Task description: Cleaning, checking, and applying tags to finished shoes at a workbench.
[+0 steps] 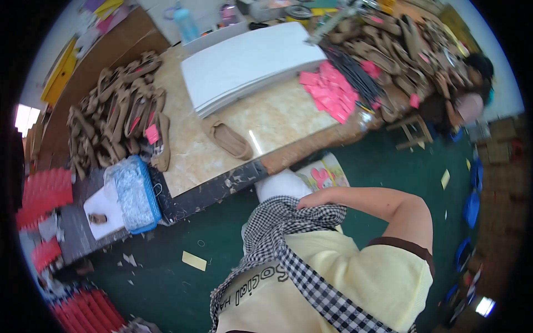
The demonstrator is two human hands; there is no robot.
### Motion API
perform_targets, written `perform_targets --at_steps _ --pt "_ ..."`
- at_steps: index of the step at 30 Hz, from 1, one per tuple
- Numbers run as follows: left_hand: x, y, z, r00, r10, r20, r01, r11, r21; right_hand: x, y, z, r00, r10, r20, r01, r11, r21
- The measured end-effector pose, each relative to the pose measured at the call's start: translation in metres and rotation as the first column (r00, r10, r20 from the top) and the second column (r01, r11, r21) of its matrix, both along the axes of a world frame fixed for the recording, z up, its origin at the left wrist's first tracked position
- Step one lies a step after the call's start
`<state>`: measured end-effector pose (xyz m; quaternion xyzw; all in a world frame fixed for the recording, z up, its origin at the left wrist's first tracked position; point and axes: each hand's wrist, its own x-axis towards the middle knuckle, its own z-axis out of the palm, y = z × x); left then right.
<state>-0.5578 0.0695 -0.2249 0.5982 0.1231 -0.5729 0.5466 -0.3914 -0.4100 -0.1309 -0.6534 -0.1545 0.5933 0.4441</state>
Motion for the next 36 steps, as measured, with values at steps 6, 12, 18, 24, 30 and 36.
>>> perform_targets --at_steps 6,12,18,24,30,36 --pt "0.078 -0.139 -0.093 0.997 -0.078 0.019 0.079 0.992 -0.096 0.053 -0.131 -0.108 0.973 0.129 -0.191 -0.149 0.984 -0.094" --pt "0.116 -0.184 -0.188 0.94 -0.342 -0.003 0.334 0.918 -0.214 0.019 -0.245 -0.205 0.92 -0.074 0.385 0.114 0.99 -0.083" --pt "0.264 -0.286 0.004 0.935 -0.351 -0.05 0.348 0.881 0.321 0.093 -0.334 -0.051 0.882 -0.093 0.463 0.031 0.989 0.141" --pt "0.345 -0.231 0.061 0.661 -0.078 0.747 -0.594 0.553 0.584 0.279 -0.484 0.037 0.042 -0.107 0.993 0.592 0.804 0.061" --pt "0.361 -0.201 -0.024 0.592 0.138 0.794 -0.642 0.677 0.36 0.456 -0.555 -0.027 -0.222 0.091 0.971 0.884 0.438 0.161" --pt "0.362 -0.233 -0.03 0.504 0.367 0.782 -0.651 0.756 0.064 0.458 -0.594 -0.014 0.424 0.082 0.902 0.896 0.105 -0.43"
